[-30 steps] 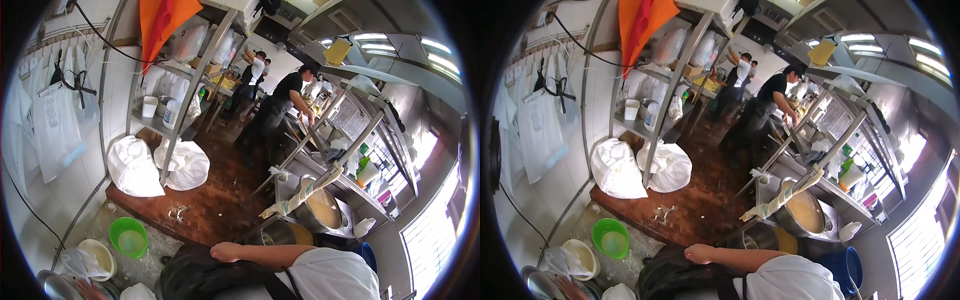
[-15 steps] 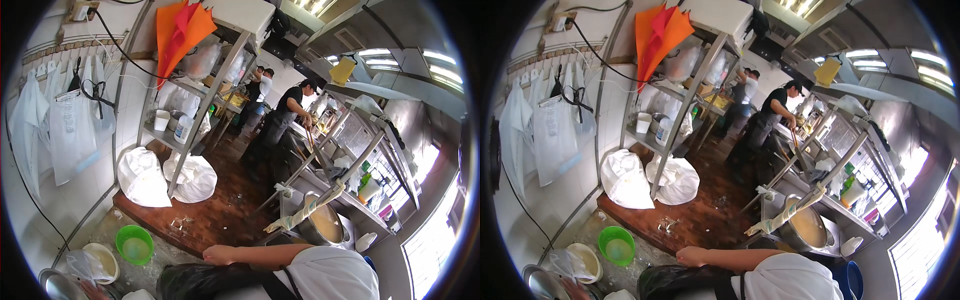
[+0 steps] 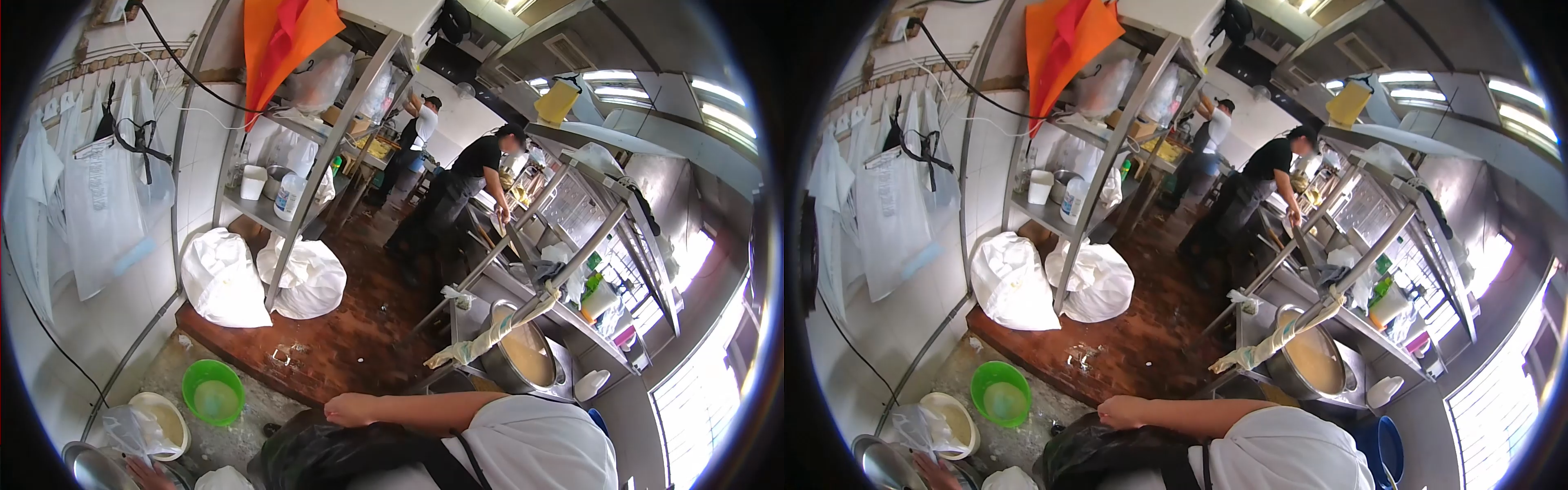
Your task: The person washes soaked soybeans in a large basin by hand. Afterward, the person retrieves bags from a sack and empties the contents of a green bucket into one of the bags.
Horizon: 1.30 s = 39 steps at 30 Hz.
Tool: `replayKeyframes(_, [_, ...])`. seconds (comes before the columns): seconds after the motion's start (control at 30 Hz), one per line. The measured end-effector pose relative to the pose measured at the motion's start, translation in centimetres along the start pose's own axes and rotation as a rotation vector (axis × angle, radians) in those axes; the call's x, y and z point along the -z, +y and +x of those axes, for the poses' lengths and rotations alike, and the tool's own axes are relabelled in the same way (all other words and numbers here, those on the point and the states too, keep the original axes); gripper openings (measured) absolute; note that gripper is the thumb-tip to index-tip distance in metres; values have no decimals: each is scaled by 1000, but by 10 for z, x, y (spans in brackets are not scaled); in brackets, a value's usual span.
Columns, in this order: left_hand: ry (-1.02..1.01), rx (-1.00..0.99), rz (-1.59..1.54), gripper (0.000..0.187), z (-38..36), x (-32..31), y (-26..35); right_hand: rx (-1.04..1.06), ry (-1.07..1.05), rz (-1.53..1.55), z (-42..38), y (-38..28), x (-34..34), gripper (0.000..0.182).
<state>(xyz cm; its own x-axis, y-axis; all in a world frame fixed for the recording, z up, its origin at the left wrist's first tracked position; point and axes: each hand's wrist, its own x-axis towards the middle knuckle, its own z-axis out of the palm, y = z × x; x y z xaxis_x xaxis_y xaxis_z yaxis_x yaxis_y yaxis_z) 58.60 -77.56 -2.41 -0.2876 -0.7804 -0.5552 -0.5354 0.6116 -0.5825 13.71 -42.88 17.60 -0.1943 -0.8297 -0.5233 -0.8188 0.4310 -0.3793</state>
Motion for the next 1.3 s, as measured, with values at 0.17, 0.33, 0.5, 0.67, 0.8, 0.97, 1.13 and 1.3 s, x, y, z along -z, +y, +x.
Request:
replayKeyframes(0.17, [122, 91, -223, 70, 34, -43, 15, -14, -20, 26, -4, 9, -10, 27])
replayKeyframes(0.33, [259, 212, -214, 81, 54, -75, 26, 57, -18, 35, 2, 14, -18, 28])
replayKeyframes(0.5, [215, 194, -225, 86, 27, -39, 15, 26, -45, 51, 6, 8, -12, 28])
replayKeyframes(0.67, [354, 258, -74, 89, 66, -90, 34, 24, -57, 42, 12, 8, -6, 29])
replayKeyframes(0.8, [285, 176, -145, 81, 60, -86, 29, 10, -63, 15, 14, 2, 1, 30])
replayKeyframes(0.97, [1114, 225, -790, 71, 91, -106, 37, 11, -69, -8, 21, 2, 5, 31])
replayKeyframes(1.13, [148, 141, -140, 72, 53, -67, 21, 28, -94, 3, 20, -8, 10, 31])
replayKeyframes(1.3, [87, 72, -44, 69, 29, -37, 10, 39, -68, 30, 21, -4, -3, 30])
